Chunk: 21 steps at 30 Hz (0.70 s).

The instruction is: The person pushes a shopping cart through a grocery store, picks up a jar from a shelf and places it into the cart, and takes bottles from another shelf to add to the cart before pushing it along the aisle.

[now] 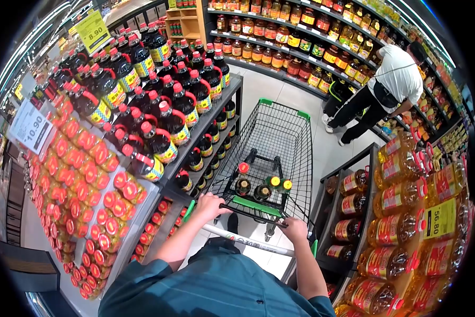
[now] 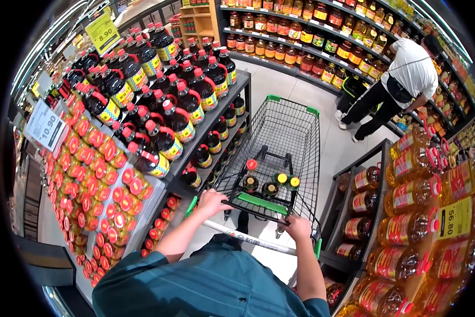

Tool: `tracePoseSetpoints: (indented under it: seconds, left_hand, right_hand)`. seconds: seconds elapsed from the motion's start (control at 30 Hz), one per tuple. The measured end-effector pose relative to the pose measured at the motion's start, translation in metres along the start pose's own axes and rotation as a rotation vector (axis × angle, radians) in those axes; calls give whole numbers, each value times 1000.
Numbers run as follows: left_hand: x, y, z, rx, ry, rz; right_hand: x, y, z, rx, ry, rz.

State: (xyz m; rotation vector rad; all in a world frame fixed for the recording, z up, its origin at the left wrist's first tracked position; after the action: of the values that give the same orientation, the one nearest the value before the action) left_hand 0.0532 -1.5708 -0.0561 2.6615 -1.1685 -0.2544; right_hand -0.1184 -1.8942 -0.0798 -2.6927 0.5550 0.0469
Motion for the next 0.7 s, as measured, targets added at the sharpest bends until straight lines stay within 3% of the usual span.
tracePoseSetpoints:
  seconds: [0.13, 0.33, 0.47, 0.57, 0.7]
  left_hand:
    - [47, -12, -7, -1, -58, -32]
    - [114, -23, -12, 8, -67, -38]
    - [159, -28, -17, -7, -43, -33]
    - [190, -34, -13, -40, 7, -46]
    - [237, -35, -25, -9, -98, -95]
  right_hand:
    - [48, 7, -4, -36, -24, 9]
    - [132, 36, 5, -338, -249, 126]
    - [183, 37, -13, -318, -362, 346]
    - [219, 48, -17, -270, -331, 342]
    - [268, 55, -31, -246, -337, 374]
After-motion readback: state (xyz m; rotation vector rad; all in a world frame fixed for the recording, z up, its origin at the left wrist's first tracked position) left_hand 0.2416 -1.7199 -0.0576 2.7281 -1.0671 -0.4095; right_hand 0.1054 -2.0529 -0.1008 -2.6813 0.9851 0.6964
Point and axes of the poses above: each hand's wrist, its own x-axis towards the middle knuckle, its own z-axis out of the palm, y = z × x, the point moved 3 cm from there along x, towards the middle knuckle, and after that the axes turned 12 degrees about z, right-handed, at the moved point
